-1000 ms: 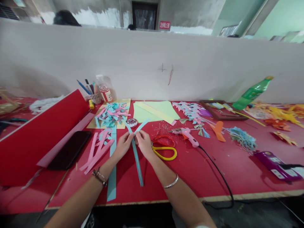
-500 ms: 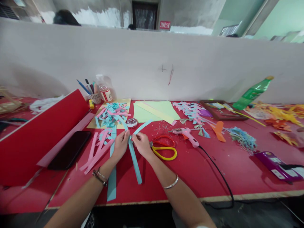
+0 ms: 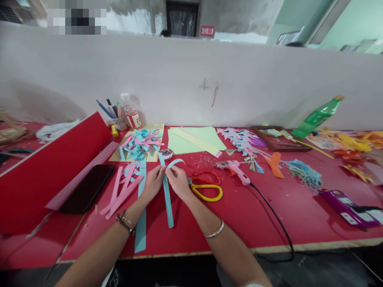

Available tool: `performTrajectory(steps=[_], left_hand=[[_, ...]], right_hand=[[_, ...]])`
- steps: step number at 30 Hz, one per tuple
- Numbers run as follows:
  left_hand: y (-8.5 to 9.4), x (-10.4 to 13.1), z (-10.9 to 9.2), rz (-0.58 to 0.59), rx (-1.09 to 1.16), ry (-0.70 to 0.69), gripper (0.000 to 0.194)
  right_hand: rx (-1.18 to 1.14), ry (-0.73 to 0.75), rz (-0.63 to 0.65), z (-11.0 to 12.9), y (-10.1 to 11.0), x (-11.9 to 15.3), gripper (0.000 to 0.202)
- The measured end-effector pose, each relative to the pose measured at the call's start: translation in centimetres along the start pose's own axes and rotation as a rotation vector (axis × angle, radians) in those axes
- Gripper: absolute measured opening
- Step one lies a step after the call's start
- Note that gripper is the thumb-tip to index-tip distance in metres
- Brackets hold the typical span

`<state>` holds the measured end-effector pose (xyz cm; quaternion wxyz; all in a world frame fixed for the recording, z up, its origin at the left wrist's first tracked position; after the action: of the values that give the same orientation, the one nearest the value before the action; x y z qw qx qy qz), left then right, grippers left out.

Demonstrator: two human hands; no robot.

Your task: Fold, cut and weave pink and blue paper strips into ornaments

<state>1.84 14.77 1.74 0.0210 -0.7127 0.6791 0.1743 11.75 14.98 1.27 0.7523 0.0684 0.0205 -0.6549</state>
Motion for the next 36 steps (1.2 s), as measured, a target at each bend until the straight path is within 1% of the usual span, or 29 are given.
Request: performTrajectory(steps=[4, 7, 9, 13, 16, 24, 29, 34, 36], left_hand=[[0.3, 0.0, -0.2, -0.026, 0.014, -0.001, 0.033], [0.5, -0.1, -0.3, -0.059, 0.035, 0.005, 0.031], [0.3, -0.1, -0.3, -0.033, 0.046, 0.012, 0.031], [-0.6, 0.0, -0.1, 0.077, 0.048, 0.018, 0.029], [-0.7, 0.0, 0.0, 0.096, 0.033, 0.008, 0.029], [-0.1, -0.1, -0.1, 0.026, 0.004, -0.009, 0.032], [0.2, -0.1, 0.0, -0.032, 0.024, 0.009, 0.032], [-0.5, 0.0, 0.0, 0.067, 0.014, 0.014, 0.033], [-0.6, 0.1, -0.2, 0.073, -0.003, -0.001, 0.033]], right_hand=[[-0.002, 0.001, 0.021, 0.1, -0.1, 0.1, 0.025], [-0.003, -0.011, 0.002, 0.0, 0.0, 0.1, 0.026], [-0.006, -0.018, -0.028, 0.0, 0.2, 0.0, 0.026], [-0.017, -0.015, -0.09, 0.0, 0.7, -0.1, 0.029], [-0.016, -0.008, -0.085, 0.1, 0.7, -0.1, 0.031], [0.021, 0.035, 0.008, 0.3, 0.1, 0.1, 0.024], [0.022, 0.023, 0.008, 0.2, 0.1, 0.1, 0.026], [0.008, 0.013, -0.066, 0.2, 0.6, 0.0, 0.03], [0.003, 0.012, -0.075, 0.2, 0.6, 0.0, 0.031]])
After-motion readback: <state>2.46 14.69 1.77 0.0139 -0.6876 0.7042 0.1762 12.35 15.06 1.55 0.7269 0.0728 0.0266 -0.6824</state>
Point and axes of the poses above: each hand's wrist, its own x-axis away from the middle knuckle, its own y-axis out of the back of the hand, z = x × y, the point moved 6 cm from there along -x, towards the middle knuckle, and after that the axes turned 7 degrees about x, right-handed, at the moved point
